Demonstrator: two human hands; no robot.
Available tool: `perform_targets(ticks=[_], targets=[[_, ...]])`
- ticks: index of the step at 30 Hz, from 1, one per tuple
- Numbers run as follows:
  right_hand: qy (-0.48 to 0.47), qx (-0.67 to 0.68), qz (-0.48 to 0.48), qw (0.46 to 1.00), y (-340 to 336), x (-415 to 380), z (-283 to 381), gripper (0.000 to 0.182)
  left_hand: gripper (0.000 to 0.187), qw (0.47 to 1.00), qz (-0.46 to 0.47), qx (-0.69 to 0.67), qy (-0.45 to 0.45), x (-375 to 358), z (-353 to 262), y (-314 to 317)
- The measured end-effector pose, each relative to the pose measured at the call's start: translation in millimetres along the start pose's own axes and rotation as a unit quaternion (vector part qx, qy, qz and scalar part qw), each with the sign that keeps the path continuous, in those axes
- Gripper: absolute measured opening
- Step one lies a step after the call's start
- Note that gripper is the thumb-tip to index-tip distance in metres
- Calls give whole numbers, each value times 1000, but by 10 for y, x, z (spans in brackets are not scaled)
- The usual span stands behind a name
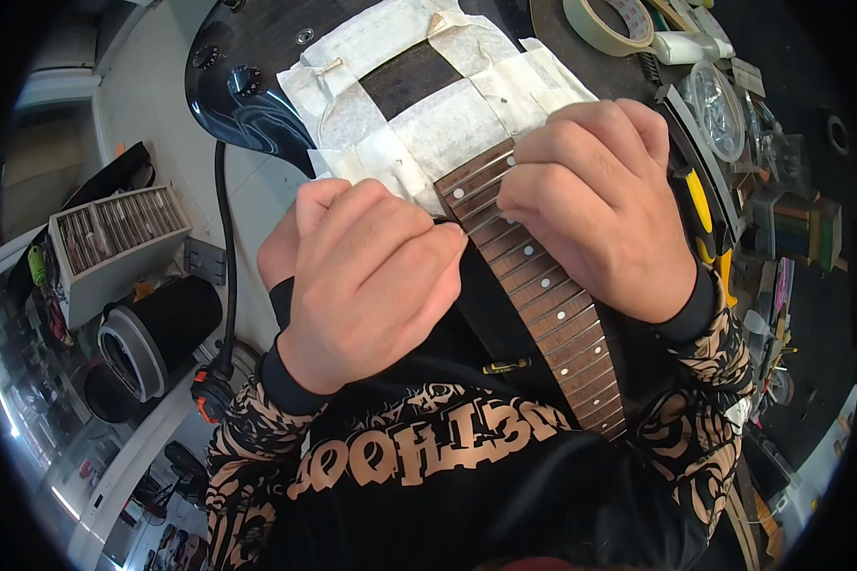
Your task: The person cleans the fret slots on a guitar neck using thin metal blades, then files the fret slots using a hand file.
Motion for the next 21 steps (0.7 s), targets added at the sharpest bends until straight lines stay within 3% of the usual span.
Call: perform_targets(ticks=[21], targets=[[-40,-22,13,999,51,21,67,32,34,1000,-9,17,13,-58,-1,-36]])
Point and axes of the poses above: each hand's wrist, its own x-axis towards the middle knuckle, its own y-axis out of the palm, z = x × y, the point moved 8 cm from there along x, towards the middle knuckle, and after that the axes turned 15 degrees about -z, right-handed, at the moved point
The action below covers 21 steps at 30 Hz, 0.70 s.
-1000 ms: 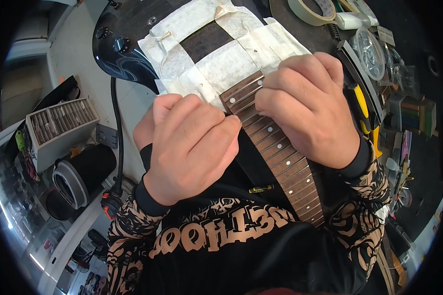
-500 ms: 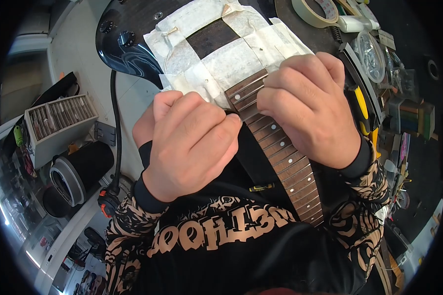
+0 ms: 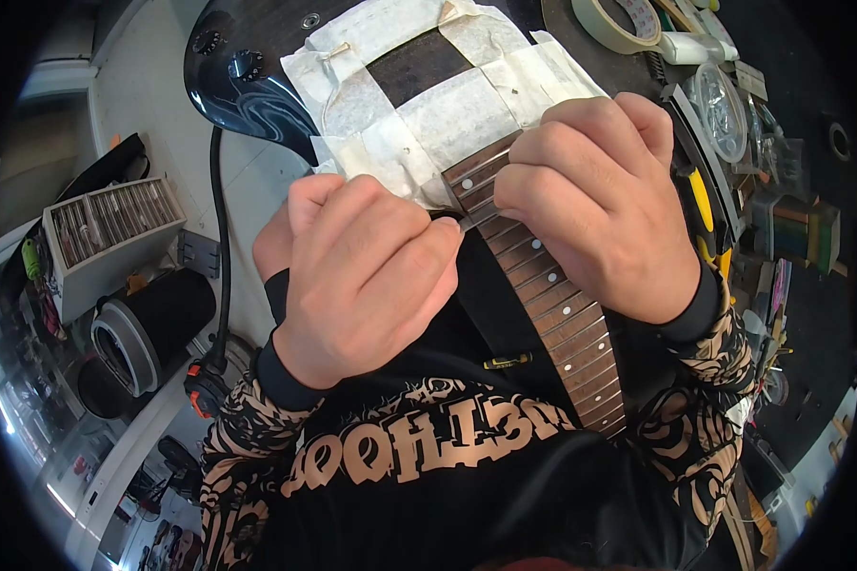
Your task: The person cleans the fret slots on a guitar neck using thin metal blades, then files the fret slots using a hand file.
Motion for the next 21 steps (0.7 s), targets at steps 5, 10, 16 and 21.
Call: perform_targets(ticks=[5,10,16,21], targets=[[-6,-12,18,1000,-45,-17,49,31,34,1000,6,-24,-11,-22,-16,-6],[5,-7,32,999,-95,-17,18,36,34,999,4,-24,-28,-36,3,-31],[23,29,28,999,-26,77,8,37,35,999,-10,-18,-31,-44,65,-39],[13,47,23,999,35,102,30,37,36,1000,-6,-9,-25,-42,84,-68]])
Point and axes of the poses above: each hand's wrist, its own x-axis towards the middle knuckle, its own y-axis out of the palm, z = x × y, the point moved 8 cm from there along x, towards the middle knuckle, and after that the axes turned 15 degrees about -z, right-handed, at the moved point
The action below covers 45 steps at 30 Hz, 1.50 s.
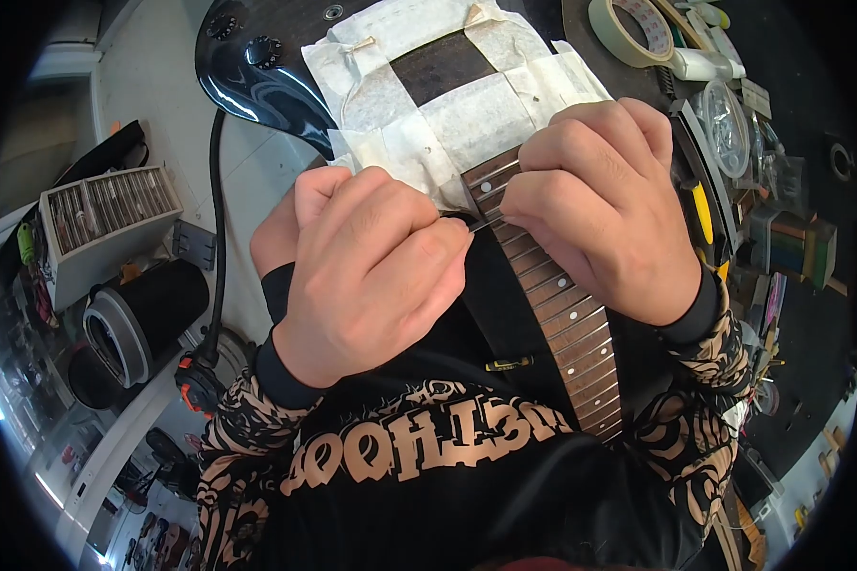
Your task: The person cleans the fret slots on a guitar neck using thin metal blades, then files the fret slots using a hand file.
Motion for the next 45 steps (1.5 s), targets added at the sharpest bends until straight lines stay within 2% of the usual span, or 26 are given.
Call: perform_targets(ticks=[6,12,24,45], targets=[[3,-7,-4,1000,2,-45,1,36,36,1000,7,14,16,17,-67,23],[-13,-32,0,999,-66,-78,62,36,35,999,10,-29,-13,-5,-63,38],[2,-14,4,1000,-1,-39,3,34,36,1000,-1,6,7,2,-36,24],[4,-2,6,1000,12,0,31,36,33,1000,0,-24,-5,17,27,0]])
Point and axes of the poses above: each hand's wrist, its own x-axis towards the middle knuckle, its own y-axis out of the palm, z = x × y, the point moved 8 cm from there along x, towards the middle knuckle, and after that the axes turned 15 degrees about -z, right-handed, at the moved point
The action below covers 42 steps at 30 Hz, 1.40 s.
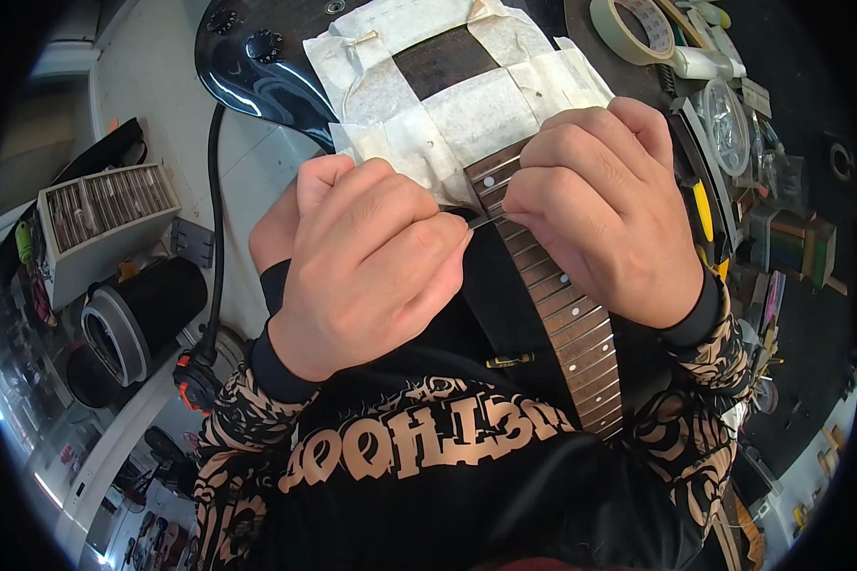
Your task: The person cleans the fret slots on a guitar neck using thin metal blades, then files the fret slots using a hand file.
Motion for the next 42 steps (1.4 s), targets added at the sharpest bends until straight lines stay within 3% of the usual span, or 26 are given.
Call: perform_targets(ticks=[18,27,42], targets=[[-8,-11,-4,1000,-10,5,7,29,35,999,0,36,13,-31,-66,8],[39,43,-9,998,-168,25,-83,34,33,999,-20,-30,-25,51,-25,8],[33,44,-13,998,-116,-147,-41,32,35,998,23,41,29,-23,-200,81]])
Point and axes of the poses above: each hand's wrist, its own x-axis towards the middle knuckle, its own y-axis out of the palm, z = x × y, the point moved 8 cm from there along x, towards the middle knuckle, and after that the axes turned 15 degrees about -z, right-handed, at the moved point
